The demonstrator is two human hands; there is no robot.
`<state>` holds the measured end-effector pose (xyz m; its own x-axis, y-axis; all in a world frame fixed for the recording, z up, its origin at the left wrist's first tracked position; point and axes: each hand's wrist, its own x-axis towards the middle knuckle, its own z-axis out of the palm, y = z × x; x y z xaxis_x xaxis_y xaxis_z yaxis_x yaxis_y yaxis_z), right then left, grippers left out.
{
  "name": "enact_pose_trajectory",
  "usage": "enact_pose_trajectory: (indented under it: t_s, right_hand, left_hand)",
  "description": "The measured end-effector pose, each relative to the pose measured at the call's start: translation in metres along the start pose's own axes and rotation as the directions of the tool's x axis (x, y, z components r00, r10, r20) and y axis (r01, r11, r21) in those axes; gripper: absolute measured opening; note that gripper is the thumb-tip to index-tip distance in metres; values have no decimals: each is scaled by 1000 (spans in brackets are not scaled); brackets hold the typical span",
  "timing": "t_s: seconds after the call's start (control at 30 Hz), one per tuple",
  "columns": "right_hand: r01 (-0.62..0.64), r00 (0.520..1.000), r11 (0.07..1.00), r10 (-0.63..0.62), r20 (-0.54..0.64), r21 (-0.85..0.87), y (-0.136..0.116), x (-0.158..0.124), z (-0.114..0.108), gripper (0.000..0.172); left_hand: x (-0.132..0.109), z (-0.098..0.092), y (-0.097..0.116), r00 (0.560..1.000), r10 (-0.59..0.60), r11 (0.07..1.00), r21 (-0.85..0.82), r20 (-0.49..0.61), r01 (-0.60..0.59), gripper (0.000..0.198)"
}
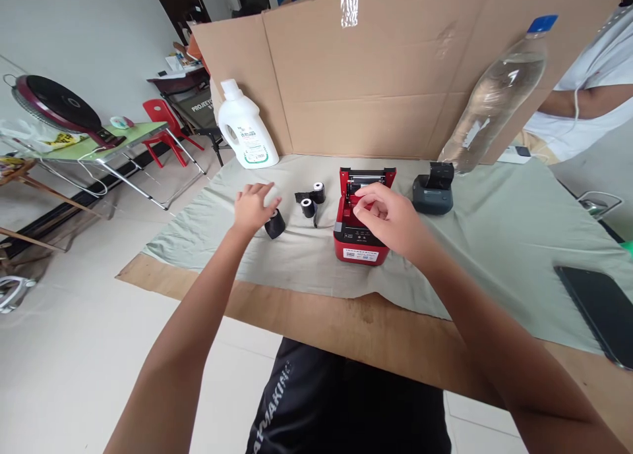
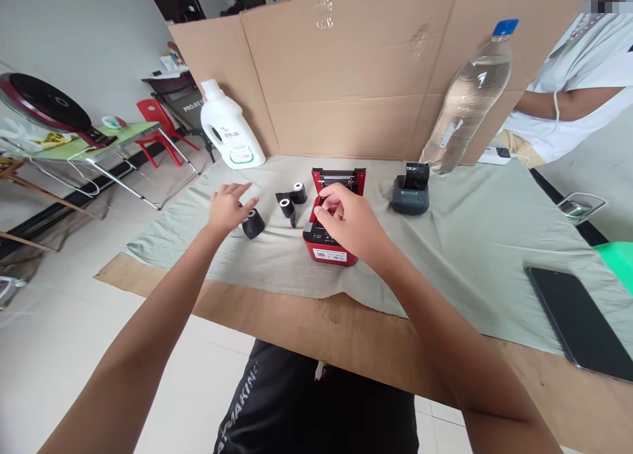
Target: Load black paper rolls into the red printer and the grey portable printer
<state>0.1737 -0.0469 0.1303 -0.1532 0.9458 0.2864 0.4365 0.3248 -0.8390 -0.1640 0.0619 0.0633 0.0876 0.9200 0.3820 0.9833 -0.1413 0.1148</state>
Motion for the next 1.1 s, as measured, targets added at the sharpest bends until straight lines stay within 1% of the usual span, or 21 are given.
enact_pose_trajectory:
  t_s: [0.03, 0.1, 0.13, 0.17, 0.23, 0.3, 0.37, 0.4, 0.47, 0.53, 0.6, 0.7, 0.73, 0.8, 0.87, 0.9, 0.97, 1.1]
  right_hand:
    - [2, 1000, 1000, -2, -5, 2, 0, 0, 0, 16]
    - [2, 1000, 1000, -2, -11, 4, 0, 0, 0, 17]
    - [2, 1000, 1000, -2, -11, 3, 0, 1, 1, 17]
    - [0, 1000, 1000, 0, -9, 1, 0, 1, 1, 17]
    - [-4, 1000, 1000, 4, -3, -7, 1, 2, 2, 17]
    - [-7, 1000, 1000, 7, -4, -16, 3, 2, 2, 17]
    - [-10, 1000, 1000, 10, -14, -24, 4, 4, 1, 17]
    - [-10, 1000, 1000, 10, -22, -26, 5, 4, 0, 17]
    - [-2, 999, 1000, 1, -37, -26, 6, 6, -2, 15]
    - [14, 998, 1000, -15, -53, -21, 7, 8, -4, 12]
    - [25, 997, 999, -27, -69, -19, 9, 9, -5, 10]
    - [33, 995, 999, -34, -90, -14, 10, 10, -6, 12]
    - [36, 995, 999, -37, -95, -10, 10, 10, -7, 13]
    - [50, 994, 999, -51, -97, -6, 9, 10, -9, 16]
    - [77, 993, 997, -78, -90, -21, 9, 11, -13, 18]
    - [94, 992, 995, -97, -80, -36, 10, 11, -15, 19]
    - [125, 990, 990, -128, -52, -71, 13, 11, -19, 20]
    - [175, 985, 976, -171, 35, -134, 20, 13, -24, 25]
  left_hand:
    - [1, 1, 14, 999, 46, 999, -15, 29, -45, 46]
    - [3, 8, 41, 974, 151, 989, -30, 168, -148, 44]
    - [5, 14, 53, 967, 160, 987, -25, 196, -158, 44]
    - [6, 20, 63, 968, 152, 988, -32, 200, -148, 43]
    - [8, 34, 78, 980, 105, 992, -86, 167, -92, 42]
    - [8, 46, 86, 989, 75, 980, -194, 128, -49, 44]
    - [7, 54, 90, 994, 86, 944, -323, 60, -62, 50]
    - [6, 55, 91, 995, 104, 917, -387, 4, -94, 53]
    - [5, 51, 91, 980, 148, 849, -491, -133, -195, 58]
    - [5, 41, 93, 950, 188, 767, -566, -250, -301, 60]
    - [5, 26, 98, 923, 229, 683, -625, -310, -379, 63]
    - [3, 1, 115, 896, 319, 555, -705, -310, -442, 69]
    - [1, -6, 122, 882, 359, 511, -727, -305, -459, 67]
    - [-5, -18, 137, 855, 420, 446, -752, -303, -486, 55]
    - [-11, -25, 150, 842, 445, 426, -755, -306, -500, 39]
    - [-13, -27, 155, 840, 448, 427, -752, -305, -502, 34]
    - [-18, -26, 161, 849, 444, 431, -762, -287, -483, 31]
    - [-24, -10, 165, 902, 387, 386, -854, -194, -350, 36]
